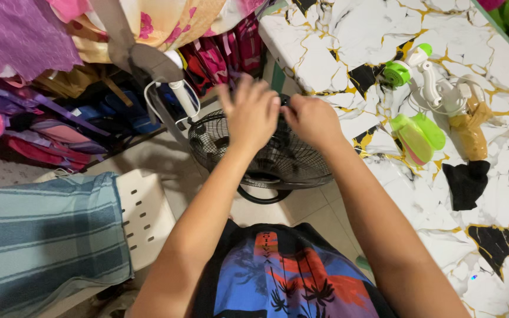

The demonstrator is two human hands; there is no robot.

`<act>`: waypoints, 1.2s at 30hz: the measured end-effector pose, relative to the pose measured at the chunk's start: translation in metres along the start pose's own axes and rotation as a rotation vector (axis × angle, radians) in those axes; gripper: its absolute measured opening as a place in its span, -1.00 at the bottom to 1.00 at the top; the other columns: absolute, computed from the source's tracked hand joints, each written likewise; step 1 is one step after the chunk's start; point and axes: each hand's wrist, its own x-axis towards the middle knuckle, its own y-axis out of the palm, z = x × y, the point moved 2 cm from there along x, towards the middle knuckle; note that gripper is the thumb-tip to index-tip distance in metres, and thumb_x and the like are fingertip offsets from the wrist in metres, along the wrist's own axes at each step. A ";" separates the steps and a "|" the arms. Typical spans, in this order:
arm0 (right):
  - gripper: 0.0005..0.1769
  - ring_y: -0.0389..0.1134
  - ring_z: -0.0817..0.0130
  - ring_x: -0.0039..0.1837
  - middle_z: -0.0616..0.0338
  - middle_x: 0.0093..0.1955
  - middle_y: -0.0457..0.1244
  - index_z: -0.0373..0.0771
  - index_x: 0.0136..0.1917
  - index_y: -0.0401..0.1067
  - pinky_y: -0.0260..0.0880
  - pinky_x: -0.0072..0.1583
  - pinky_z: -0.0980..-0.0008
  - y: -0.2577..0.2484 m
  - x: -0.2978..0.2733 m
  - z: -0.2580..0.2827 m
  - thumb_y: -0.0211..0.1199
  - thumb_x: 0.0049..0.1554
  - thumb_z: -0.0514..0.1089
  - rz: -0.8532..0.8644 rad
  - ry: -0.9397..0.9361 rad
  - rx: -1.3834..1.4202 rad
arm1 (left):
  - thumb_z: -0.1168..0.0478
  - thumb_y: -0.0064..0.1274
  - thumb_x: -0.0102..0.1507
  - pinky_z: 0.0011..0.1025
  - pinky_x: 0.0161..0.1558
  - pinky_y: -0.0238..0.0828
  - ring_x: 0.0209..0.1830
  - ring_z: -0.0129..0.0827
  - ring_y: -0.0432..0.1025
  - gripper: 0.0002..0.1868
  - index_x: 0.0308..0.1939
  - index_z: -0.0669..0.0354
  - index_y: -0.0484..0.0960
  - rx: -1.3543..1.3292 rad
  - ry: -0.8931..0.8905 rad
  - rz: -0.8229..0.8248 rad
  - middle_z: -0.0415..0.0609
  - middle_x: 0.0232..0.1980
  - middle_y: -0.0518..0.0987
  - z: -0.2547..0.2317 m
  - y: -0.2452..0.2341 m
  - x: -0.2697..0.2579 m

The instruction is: The person disassembles a small green and white electric fan by removing the blades and motor housing, then proceeds to disassemble a larger black standing fan by removing the front grille, fan blades, and rear grille. The person places the removed parts on a nearby table.

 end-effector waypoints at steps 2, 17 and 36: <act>-0.71 0.39 -0.06 -0.18 0.04 -0.22 0.35 -0.21 -0.16 0.46 0.36 -0.11 0.00 -0.005 0.002 0.002 0.23 0.26 0.03 0.031 -0.147 -0.087 | 0.00 -0.27 0.46 0.15 0.39 0.14 0.13 -0.10 0.54 -0.53 -0.23 0.12 0.72 -0.051 -0.042 0.087 -0.02 -0.07 0.69 -0.012 -0.002 0.013; -0.65 0.36 -0.07 -0.12 0.03 -0.16 0.30 -0.23 -0.15 0.40 0.33 -0.12 0.02 0.019 0.006 0.006 0.18 0.34 0.06 -0.004 -0.220 0.196 | -0.05 -0.30 0.47 0.06 -0.17 0.43 -0.33 0.15 0.51 -0.37 -0.47 0.21 0.69 -0.008 -0.105 0.367 0.19 -0.37 0.63 0.032 0.003 0.020; -0.36 0.38 -0.02 -0.27 0.07 -0.26 0.31 -0.21 -0.20 0.46 0.34 -0.26 0.09 0.000 0.014 -0.002 0.31 0.01 0.44 0.121 -0.509 0.048 | -0.01 -0.09 0.28 -0.05 -0.29 0.44 -0.41 0.04 0.52 -0.67 -0.32 -0.15 0.81 -0.154 -0.173 0.295 0.07 -0.50 0.61 0.034 -0.012 0.018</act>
